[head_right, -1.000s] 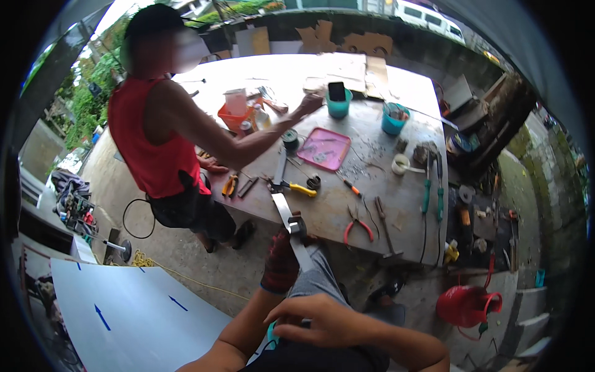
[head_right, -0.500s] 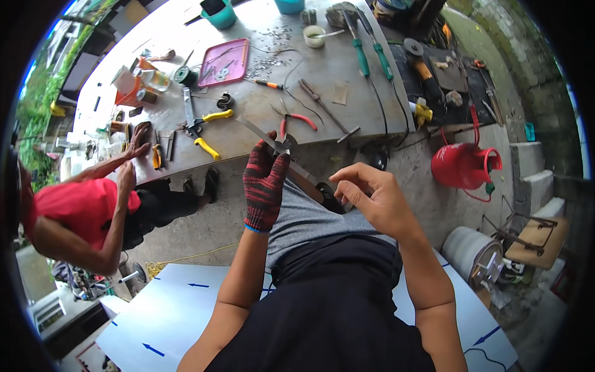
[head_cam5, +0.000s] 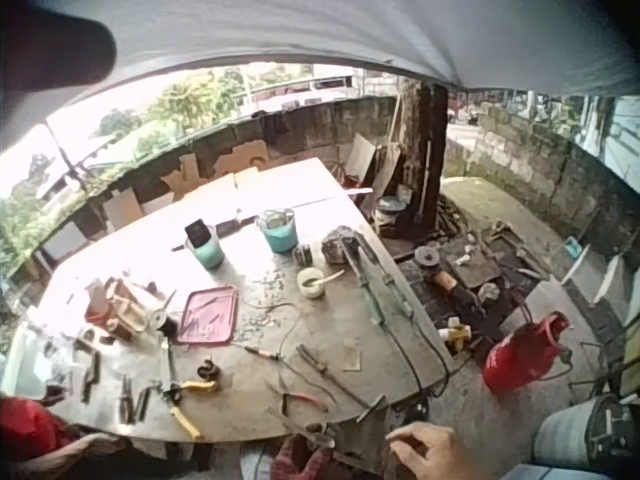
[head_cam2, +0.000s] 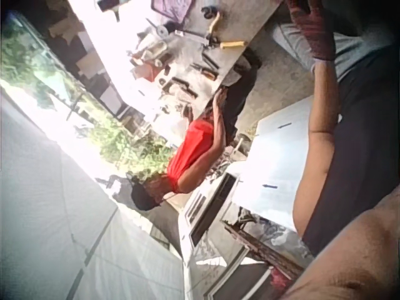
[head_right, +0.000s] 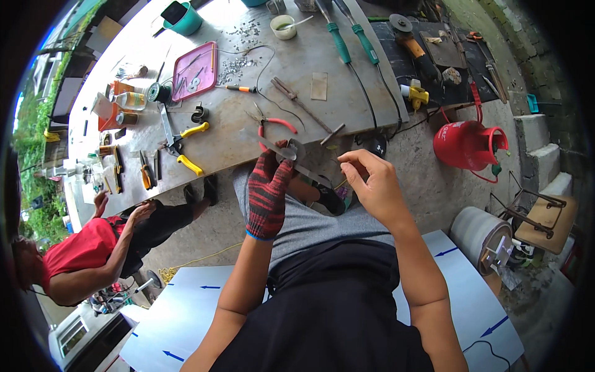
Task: The person measures a metal strip with a ruler, marks it, and uses pliers to bend and shape it. They then use a hammer to tap the metal into a cylindrical form and fit a small metal ring onto it. The person continues to adjust and assemble the metal components on a cluttered workbench.
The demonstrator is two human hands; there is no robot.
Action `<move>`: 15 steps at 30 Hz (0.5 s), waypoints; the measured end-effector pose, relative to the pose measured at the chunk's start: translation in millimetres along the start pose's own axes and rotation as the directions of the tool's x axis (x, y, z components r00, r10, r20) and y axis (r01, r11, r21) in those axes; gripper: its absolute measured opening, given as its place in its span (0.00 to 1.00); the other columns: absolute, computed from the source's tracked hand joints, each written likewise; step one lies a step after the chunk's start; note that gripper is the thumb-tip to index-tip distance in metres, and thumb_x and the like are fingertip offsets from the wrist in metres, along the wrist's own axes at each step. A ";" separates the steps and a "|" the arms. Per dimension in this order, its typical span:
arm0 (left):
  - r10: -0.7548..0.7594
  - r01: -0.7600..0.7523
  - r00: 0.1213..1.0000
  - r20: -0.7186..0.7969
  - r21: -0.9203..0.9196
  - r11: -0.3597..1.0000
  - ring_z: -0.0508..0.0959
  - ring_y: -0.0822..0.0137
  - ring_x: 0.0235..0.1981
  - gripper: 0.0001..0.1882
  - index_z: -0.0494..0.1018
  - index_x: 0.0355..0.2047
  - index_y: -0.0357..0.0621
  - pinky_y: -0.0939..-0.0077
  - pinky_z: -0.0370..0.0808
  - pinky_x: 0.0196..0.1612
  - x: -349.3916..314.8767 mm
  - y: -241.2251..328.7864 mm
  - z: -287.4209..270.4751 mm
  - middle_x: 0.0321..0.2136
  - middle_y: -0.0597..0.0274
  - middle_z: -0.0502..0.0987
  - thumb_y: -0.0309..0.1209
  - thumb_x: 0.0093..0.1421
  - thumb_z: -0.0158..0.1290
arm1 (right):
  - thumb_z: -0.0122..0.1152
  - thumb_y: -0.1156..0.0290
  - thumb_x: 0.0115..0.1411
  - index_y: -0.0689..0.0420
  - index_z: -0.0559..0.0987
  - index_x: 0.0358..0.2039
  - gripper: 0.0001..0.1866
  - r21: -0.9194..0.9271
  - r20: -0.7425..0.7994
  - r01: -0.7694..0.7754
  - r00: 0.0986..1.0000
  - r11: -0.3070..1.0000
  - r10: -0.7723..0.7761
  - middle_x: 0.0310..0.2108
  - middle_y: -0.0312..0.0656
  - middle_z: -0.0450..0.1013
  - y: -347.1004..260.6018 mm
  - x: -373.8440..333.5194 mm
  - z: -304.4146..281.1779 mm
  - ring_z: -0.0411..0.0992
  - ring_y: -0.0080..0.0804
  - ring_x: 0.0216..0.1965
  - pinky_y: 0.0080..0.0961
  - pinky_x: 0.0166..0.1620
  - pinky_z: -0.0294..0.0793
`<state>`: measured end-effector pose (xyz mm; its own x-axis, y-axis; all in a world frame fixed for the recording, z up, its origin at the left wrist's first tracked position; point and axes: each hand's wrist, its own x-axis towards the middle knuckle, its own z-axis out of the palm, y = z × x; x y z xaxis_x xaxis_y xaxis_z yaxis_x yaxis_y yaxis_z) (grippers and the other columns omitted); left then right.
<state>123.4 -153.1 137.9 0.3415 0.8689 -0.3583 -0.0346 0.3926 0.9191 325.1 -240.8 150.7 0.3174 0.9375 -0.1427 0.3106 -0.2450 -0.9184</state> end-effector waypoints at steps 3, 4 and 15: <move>0.007 -0.007 0.997 -0.071 0.001 1.000 0.75 0.75 0.43 0.23 0.69 0.61 0.37 0.79 0.73 0.47 3.8 -6.9 -15.4 0.44 0.63 0.77 0.29 0.68 0.57 | 0.65 0.76 0.62 0.62 0.82 0.41 0.07 -0.184 -0.053 0.108 0.991 0.977 -0.119 0.33 0.42 0.79 13.8 18.7 8.5 0.77 0.34 0.34 0.30 0.42 0.77; 0.015 -0.015 0.995 -0.094 0.009 1.000 0.75 0.76 0.43 0.23 0.69 0.61 0.37 0.79 0.72 0.48 4.9 -7.6 -24.8 0.45 0.63 0.77 0.29 0.69 0.57 | 0.65 0.76 0.61 0.61 0.82 0.40 0.07 -0.219 -0.037 0.162 0.984 0.962 -0.175 0.33 0.42 0.79 16.0 25.7 14.2 0.77 0.36 0.35 0.32 0.42 0.77; 0.046 -0.055 0.951 -0.306 -0.020 0.998 0.77 0.69 0.52 0.24 0.70 0.63 0.39 0.71 0.76 0.54 -0.6 -19.0 -100.1 0.54 0.59 0.76 0.35 0.70 0.56 | 0.67 0.73 0.56 0.57 0.80 0.43 0.13 -0.644 0.101 0.351 0.920 0.679 -0.380 0.40 0.42 0.72 40.2 118.8 139.9 0.72 0.42 0.45 0.35 0.49 0.74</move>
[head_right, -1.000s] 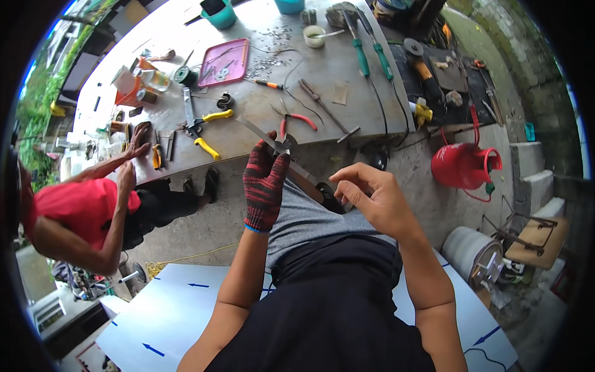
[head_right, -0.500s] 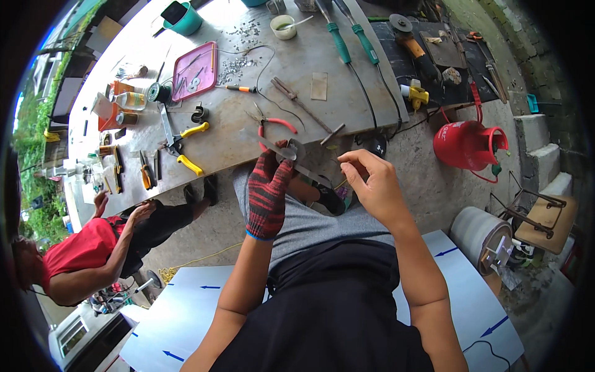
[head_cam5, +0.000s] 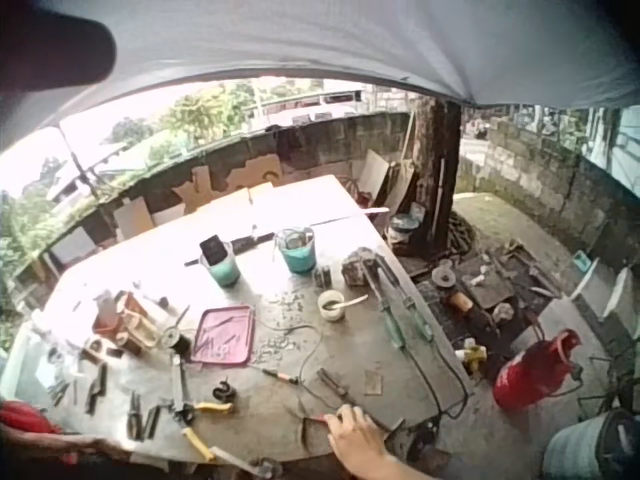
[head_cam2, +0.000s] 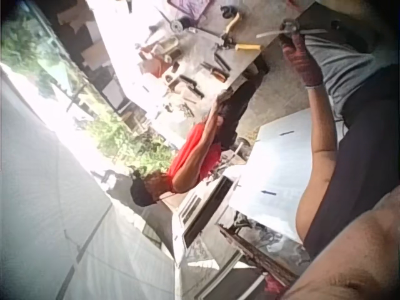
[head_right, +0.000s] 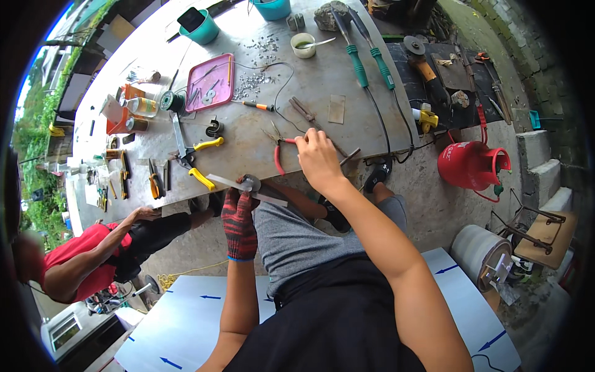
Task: The person measures a metal strip with a ruler, marks it, and uses pliers to bend and shape it. They then use a hammer to tap the metal into a cylindrical form and fit a small metal ring onto it. The person continues to adjust and assemble the metal components on a cluttered workbench.
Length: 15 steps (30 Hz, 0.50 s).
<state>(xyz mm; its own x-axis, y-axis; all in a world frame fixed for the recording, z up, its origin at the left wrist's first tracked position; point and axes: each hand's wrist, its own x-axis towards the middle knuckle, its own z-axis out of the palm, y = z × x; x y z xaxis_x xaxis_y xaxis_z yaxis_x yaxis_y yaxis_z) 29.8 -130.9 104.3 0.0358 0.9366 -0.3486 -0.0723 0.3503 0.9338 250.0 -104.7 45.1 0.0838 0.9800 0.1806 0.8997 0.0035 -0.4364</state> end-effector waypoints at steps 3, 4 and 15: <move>-0.041 0.039 0.999 -0.034 -0.038 0.999 0.75 0.68 0.54 0.23 0.70 0.63 0.39 0.70 0.74 0.56 -6.5 -0.1 -11.8 0.56 0.57 0.75 0.33 0.70 0.57 | 0.59 0.73 0.61 0.56 0.79 0.40 0.07 -0.082 0.004 -0.028 1.000 0.996 0.029 0.39 0.43 0.73 0.4 10.4 32.3 0.74 0.41 0.45 0.37 0.47 0.74; -0.037 0.036 0.999 -0.029 -0.028 0.999 0.75 0.68 0.54 0.23 0.70 0.63 0.39 0.70 0.74 0.56 -7.4 -1.7 -16.9 0.56 0.57 0.75 0.33 0.70 0.57 | 0.58 0.73 0.62 0.56 0.79 0.39 0.06 -0.102 0.017 -0.038 0.999 0.994 0.040 0.39 0.43 0.73 -1.0 12.6 38.0 0.74 0.41 0.45 0.38 0.47 0.74; -0.027 0.027 0.997 -0.075 0.004 1.000 0.77 0.71 0.46 0.25 0.70 0.62 0.38 0.74 0.77 0.51 -3.1 -11.6 -27.1 0.49 0.60 0.77 0.38 0.70 0.56 | 0.70 0.65 0.56 0.52 0.80 0.41 0.13 0.028 0.043 0.020 0.999 0.999 -0.021 0.41 0.41 0.75 -38.1 36.2 44.2 0.73 0.40 0.48 0.38 0.50 0.73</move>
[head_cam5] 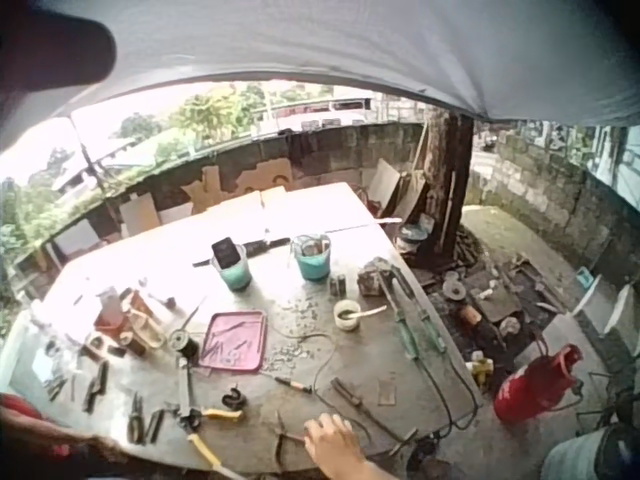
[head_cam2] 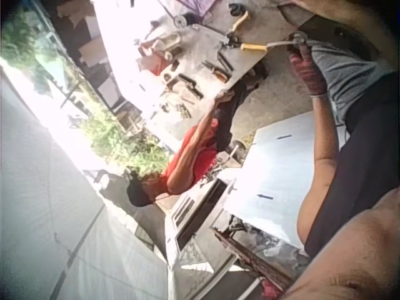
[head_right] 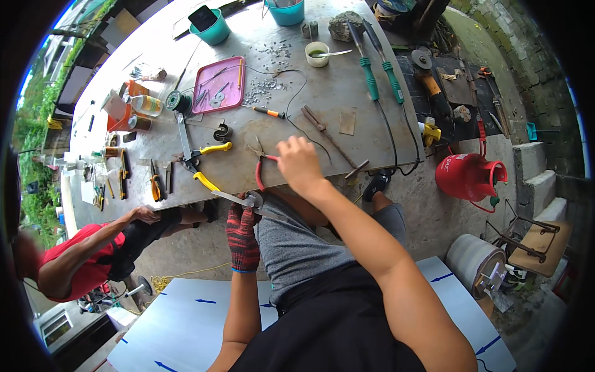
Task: The person measures a metal strip with a ruler, marks it, and uses pliers to bend and shape it. They then use a hammer to tap the metal into a cylindrical form and fit a small metal ring onto it. The person continues to adjust and assemble the metal components on a cluttered workbench.
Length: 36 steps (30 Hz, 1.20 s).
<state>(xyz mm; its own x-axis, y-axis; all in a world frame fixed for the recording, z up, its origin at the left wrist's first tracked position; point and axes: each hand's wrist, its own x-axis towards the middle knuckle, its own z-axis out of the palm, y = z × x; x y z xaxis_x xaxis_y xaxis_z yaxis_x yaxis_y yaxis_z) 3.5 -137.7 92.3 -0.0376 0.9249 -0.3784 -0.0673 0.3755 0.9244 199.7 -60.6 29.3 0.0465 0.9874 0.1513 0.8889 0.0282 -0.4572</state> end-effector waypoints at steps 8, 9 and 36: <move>-0.047 0.047 0.999 0.008 -0.061 0.997 0.75 0.74 0.46 0.26 0.69 0.63 0.40 0.76 0.74 0.47 12.8 -7.3 1.7 0.49 0.65 0.76 0.39 0.69 0.57 | 0.71 0.67 0.58 0.54 0.79 0.41 0.13 -0.100 0.013 -0.246 0.969 0.964 0.248 0.42 0.43 0.75 90.2 -24.6 -54.1 0.74 0.44 0.46 0.41 0.50 0.71; -0.045 0.046 0.999 0.021 -0.059 0.997 0.75 0.74 0.46 0.26 0.69 0.63 0.40 0.76 0.73 0.47 14.6 -5.0 5.5 0.48 0.65 0.76 0.39 0.69 0.57 | 0.71 0.68 0.58 0.54 0.78 0.40 0.12 -0.095 0.020 -0.242 0.969 0.966 0.244 0.41 0.43 0.75 93.2 -24.9 -48.9 0.75 0.45 0.45 0.41 0.49 0.71; -0.062 0.051 0.993 -0.097 -0.111 0.992 0.76 0.69 0.48 0.25 0.69 0.61 0.40 0.71 0.74 0.53 -1.5 -12.5 -35.7 0.48 0.62 0.76 0.39 0.69 0.55 | 0.64 0.66 0.62 0.51 0.85 0.40 0.08 -0.055 0.156 -0.106 0.981 0.993 0.114 0.46 0.43 0.79 51.2 188.1 24.9 0.74 0.44 0.53 0.40 0.58 0.74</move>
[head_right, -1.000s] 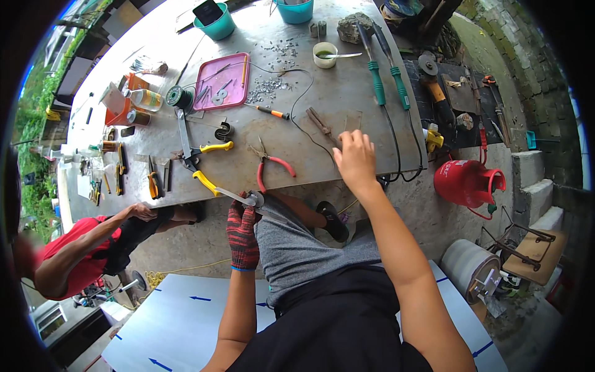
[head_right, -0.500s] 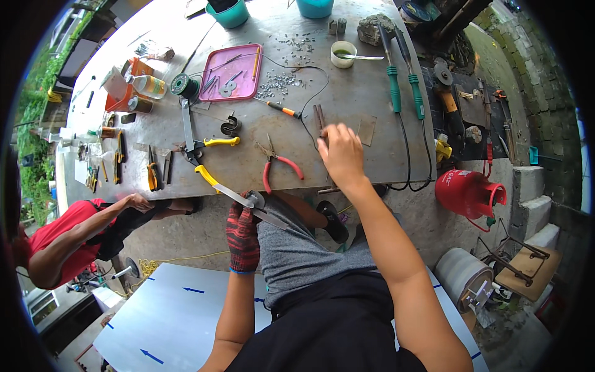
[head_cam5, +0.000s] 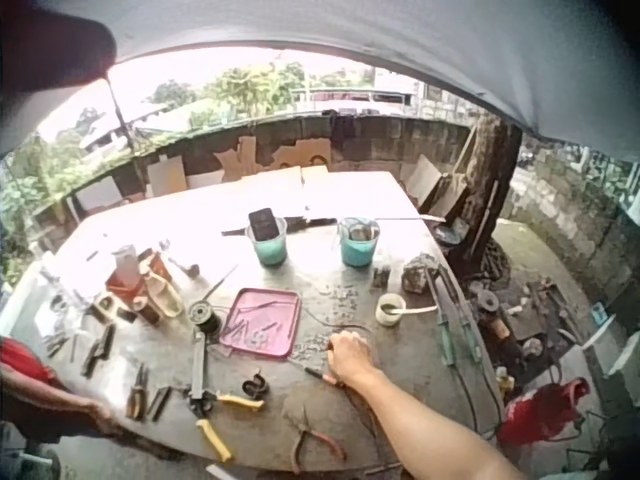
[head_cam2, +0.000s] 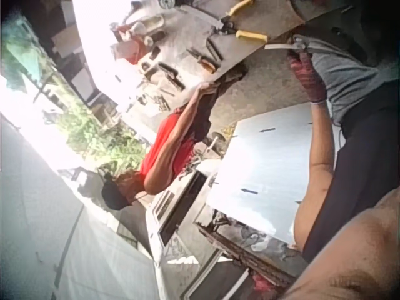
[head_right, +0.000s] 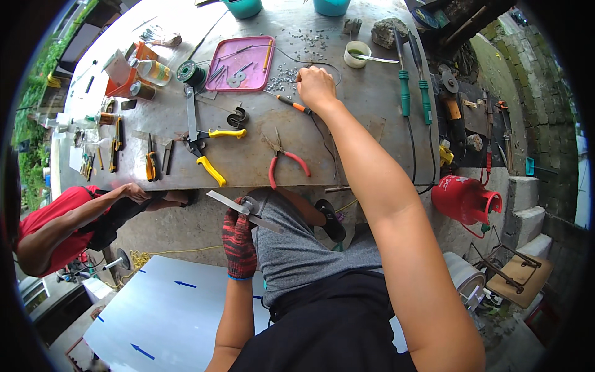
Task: The person measures a metal strip with a ruler, marks it, and uses pliers to bend and shape it. They then use a hammer to tap the metal into a cylindrical form and fit a small metal ring onto it. The person continues to adjust and assemble the metal components on a cluttered workbench.
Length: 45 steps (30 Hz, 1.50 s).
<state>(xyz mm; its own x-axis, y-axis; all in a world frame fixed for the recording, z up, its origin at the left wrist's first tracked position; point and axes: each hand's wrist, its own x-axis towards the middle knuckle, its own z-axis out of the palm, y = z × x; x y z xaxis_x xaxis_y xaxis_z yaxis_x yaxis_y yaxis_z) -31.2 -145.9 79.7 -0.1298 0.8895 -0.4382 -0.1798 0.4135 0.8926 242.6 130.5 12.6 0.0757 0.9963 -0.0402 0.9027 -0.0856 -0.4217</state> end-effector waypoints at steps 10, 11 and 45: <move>0.003 -0.007 0.997 -0.081 -0.051 0.999 0.75 0.71 0.49 0.23 0.71 0.60 0.39 0.73 0.74 0.52 19.2 -1.9 -14.4 0.49 0.63 0.76 0.37 0.70 0.56 | 0.64 0.68 0.59 0.50 0.87 0.40 0.10 0.006 0.119 0.029 0.993 1.000 -0.030 0.48 0.45 0.79 -6.7 19.6 -11.0 0.74 0.46 0.55 0.39 0.59 0.74; 0.004 -0.010 0.997 -0.083 -0.061 0.998 0.75 0.71 0.49 0.23 0.71 0.61 0.39 0.73 0.74 0.52 18.9 -1.2 -13.0 0.49 0.63 0.76 0.37 0.70 0.56 | 0.64 0.68 0.59 0.51 0.87 0.40 0.10 0.006 0.114 0.049 0.992 0.999 -0.049 0.48 0.46 0.79 -10.2 21.2 -9.8 0.74 0.46 0.55 0.40 0.59 0.74; 0.037 -0.108 0.963 0.268 0.257 0.960 0.76 0.69 0.50 0.31 0.63 0.68 0.40 0.73 0.73 0.54 14.5 -8.3 114.4 0.55 0.54 0.76 0.32 0.67 0.57 | 0.70 0.74 0.56 0.59 0.82 0.33 0.05 0.630 -0.096 -0.118 0.969 0.768 0.228 0.27 0.33 0.78 62.2 -166.2 -85.7 0.70 0.21 0.26 0.24 0.33 0.71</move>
<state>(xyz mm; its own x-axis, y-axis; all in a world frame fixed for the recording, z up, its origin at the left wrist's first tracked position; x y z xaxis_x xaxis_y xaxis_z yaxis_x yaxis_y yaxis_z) 80.0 -114.1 78.1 0.1294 0.9238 -0.3604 0.0922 0.3507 0.9319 322.5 -40.0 70.6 0.3195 0.9464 -0.0481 0.4174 -0.1861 -0.8895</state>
